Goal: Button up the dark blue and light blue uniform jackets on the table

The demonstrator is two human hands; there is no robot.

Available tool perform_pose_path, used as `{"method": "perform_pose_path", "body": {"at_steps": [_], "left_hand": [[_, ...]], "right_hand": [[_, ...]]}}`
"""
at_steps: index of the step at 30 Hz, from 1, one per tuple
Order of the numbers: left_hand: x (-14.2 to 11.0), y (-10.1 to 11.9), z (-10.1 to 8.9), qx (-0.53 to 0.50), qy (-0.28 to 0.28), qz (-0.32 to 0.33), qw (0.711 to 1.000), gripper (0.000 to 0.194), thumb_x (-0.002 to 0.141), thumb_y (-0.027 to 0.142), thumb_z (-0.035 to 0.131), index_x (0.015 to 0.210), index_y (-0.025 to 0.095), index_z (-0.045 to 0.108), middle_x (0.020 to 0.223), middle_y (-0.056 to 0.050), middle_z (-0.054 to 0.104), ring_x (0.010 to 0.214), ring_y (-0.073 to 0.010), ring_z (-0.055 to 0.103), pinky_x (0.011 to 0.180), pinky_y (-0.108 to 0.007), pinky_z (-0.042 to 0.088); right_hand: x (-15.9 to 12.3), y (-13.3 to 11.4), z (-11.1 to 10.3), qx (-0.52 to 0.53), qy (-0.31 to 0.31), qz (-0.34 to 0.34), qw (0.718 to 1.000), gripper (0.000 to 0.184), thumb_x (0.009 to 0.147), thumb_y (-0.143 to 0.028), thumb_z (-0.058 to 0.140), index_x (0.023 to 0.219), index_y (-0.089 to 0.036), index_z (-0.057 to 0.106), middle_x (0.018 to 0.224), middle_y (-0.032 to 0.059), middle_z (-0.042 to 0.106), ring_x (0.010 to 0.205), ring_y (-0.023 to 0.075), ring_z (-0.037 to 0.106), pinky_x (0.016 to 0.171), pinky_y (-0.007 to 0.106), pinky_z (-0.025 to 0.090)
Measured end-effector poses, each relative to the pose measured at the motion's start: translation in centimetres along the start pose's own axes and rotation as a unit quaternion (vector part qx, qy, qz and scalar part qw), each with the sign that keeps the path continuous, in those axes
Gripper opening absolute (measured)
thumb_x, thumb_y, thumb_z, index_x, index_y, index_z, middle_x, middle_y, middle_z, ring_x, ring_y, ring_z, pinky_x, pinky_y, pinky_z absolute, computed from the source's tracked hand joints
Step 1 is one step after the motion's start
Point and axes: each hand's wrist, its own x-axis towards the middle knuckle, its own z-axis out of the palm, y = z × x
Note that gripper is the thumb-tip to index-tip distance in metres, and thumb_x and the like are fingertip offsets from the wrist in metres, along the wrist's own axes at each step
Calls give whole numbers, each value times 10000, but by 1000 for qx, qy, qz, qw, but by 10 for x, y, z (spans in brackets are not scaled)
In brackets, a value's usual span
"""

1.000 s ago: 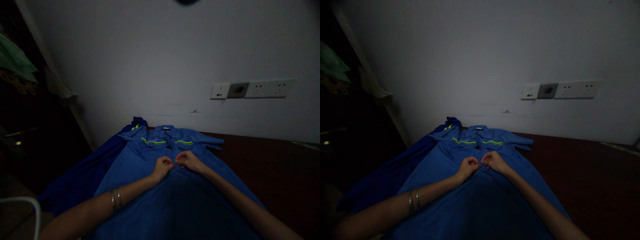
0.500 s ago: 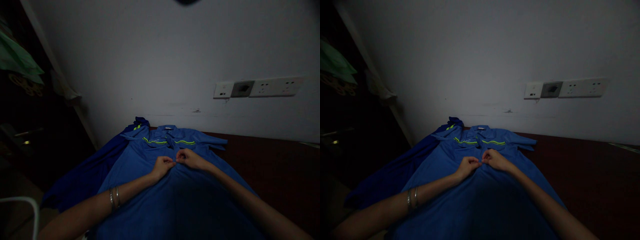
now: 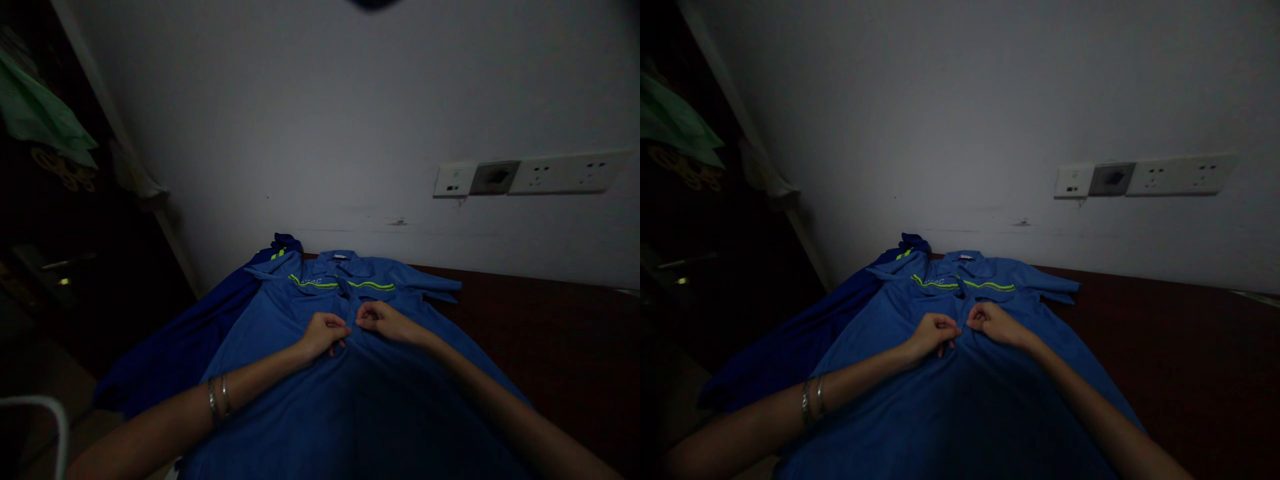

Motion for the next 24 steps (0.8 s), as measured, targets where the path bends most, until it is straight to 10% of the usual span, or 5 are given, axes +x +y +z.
{"method": "perform_pose_path", "body": {"at_steps": [7, 13, 24], "left_hand": [[-4, -1, -4, -44, -20, -12, 999, 256, 598, 264, 657, 760, 115, 525, 459, 37, 518, 387, -80, 485, 314, -151, 330], [-8, -4, 5, -118, 18, -44, 992, 217, 603, 249, 636, 737, 141, 504, 447, 69, 454, 347, -53, 416, 300, -147, 274], [-14, 0, 12, -109, 21, -39, 993, 327, 582, 398, 673, 616, 158, 454, 405, 98, 353, 319, -35, 338, 330, -166, 254]], "right_hand": [[3, 0, 7, -36, 42, -6, 998, 115, 726, -242, 523, 741, -133, 558, 613, -10, 495, 577, 108, 457, 548, 226, 361], [-4, -5, 5, -138, 88, -158, 974, 56, 730, -204, 543, 763, -163, 559, 872, 44, 546, 834, 157, 506, 781, 294, 390], [-5, -10, 9, -132, 61, -131, 981, 121, 803, -265, 472, 812, -164, 538, 751, 22, 577, 701, 139, 522, 654, 257, 387]]}}
